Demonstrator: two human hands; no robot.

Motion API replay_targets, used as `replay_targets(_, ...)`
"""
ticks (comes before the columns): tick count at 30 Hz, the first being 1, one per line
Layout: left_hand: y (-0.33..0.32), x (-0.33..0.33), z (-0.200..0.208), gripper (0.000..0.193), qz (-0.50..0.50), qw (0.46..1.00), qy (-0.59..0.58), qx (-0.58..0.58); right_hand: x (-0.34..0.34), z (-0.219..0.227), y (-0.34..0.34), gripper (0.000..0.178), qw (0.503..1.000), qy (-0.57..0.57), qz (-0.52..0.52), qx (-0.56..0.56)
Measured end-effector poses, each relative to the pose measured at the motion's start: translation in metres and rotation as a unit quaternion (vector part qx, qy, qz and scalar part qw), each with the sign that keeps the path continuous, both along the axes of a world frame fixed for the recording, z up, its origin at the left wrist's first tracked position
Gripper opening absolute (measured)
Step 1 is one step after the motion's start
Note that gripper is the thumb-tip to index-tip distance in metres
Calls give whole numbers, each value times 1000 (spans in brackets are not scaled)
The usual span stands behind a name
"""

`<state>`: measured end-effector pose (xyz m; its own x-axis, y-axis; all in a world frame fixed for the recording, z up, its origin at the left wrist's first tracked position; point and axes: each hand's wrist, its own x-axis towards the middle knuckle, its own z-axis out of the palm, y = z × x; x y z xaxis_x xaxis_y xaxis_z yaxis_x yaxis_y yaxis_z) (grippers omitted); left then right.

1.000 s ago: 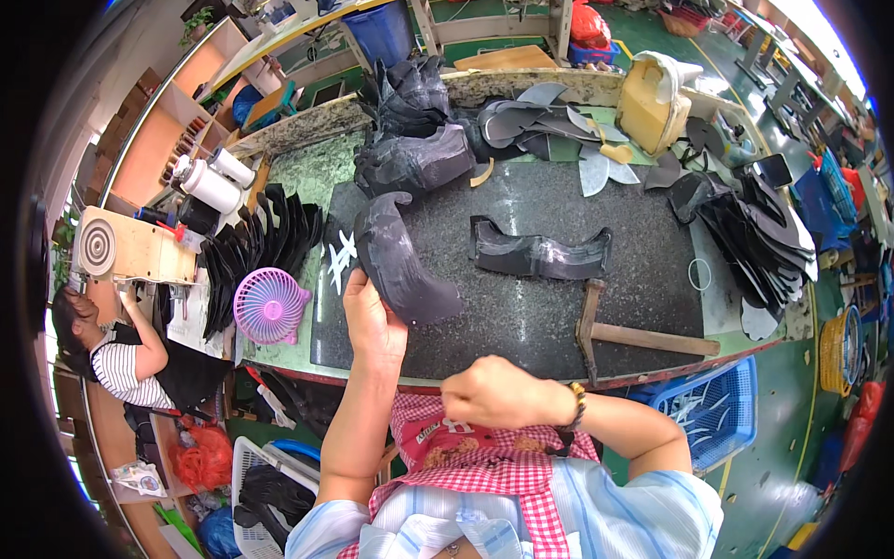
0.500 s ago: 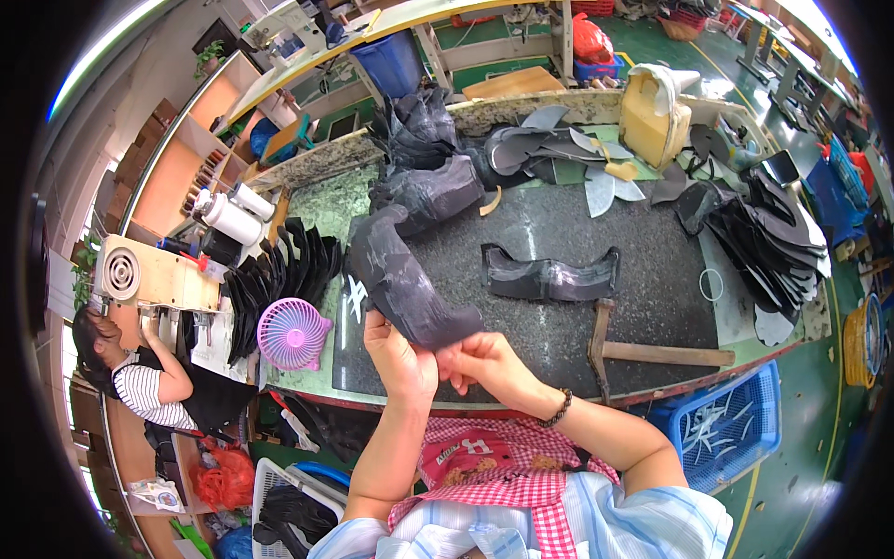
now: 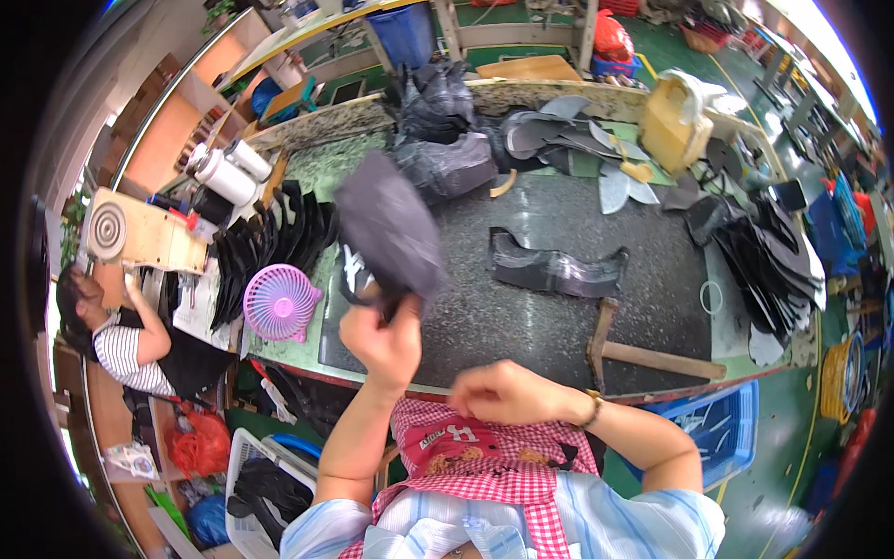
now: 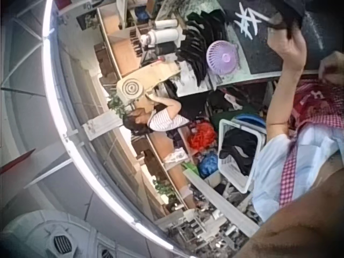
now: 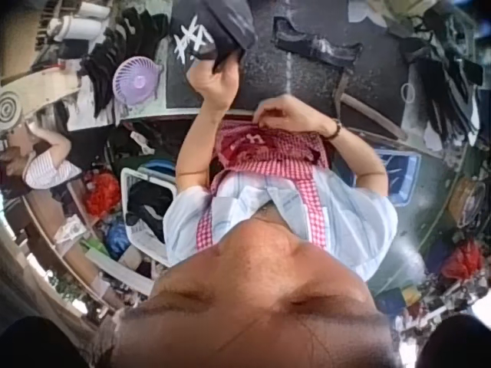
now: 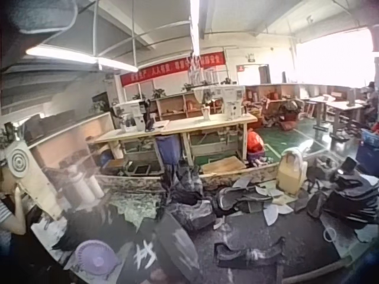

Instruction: Assembling shoe upper components by manually aligning and sticking reinforcement pieces onto black leather sections at a factory workbench.

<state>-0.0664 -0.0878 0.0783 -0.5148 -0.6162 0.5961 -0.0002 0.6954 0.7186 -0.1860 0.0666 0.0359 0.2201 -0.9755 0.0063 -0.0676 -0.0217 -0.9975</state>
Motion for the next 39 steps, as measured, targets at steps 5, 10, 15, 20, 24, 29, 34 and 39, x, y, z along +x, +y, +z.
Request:
replay_targets(5,26,35,-74,33,-110,886,-294,-341,-32,61,28,26,982,84,157,64)
replay_targets(10,36,50,-70,32,-85,882,-277,-372,-44,118,-35,12,973,208,-18,-102)
replay_targets(15,44,48,-71,33,-96,869,-287,-392,-40,17,-180,31,890,442,-114,-19)
replay_targets(20,46,50,-69,32,-116,923,-253,-267,-22,-24,-214,30,836,510,-200,-17)
replay_targets(24,8,57,-37,38,-69,978,-174,-93,-37,34,-193,13,892,420,-166,-9)
replay_targets(29,-45,52,1,34,-108,870,-38,480,-35,97,-123,15,960,259,-97,34)
replay_targets(34,-12,45,-3,29,-136,882,-20,452,-23,82,-53,20,972,142,-174,68)
replay_targets(39,5,36,-19,14,-164,819,-60,547,-17,44,-13,19,953,56,-269,126)
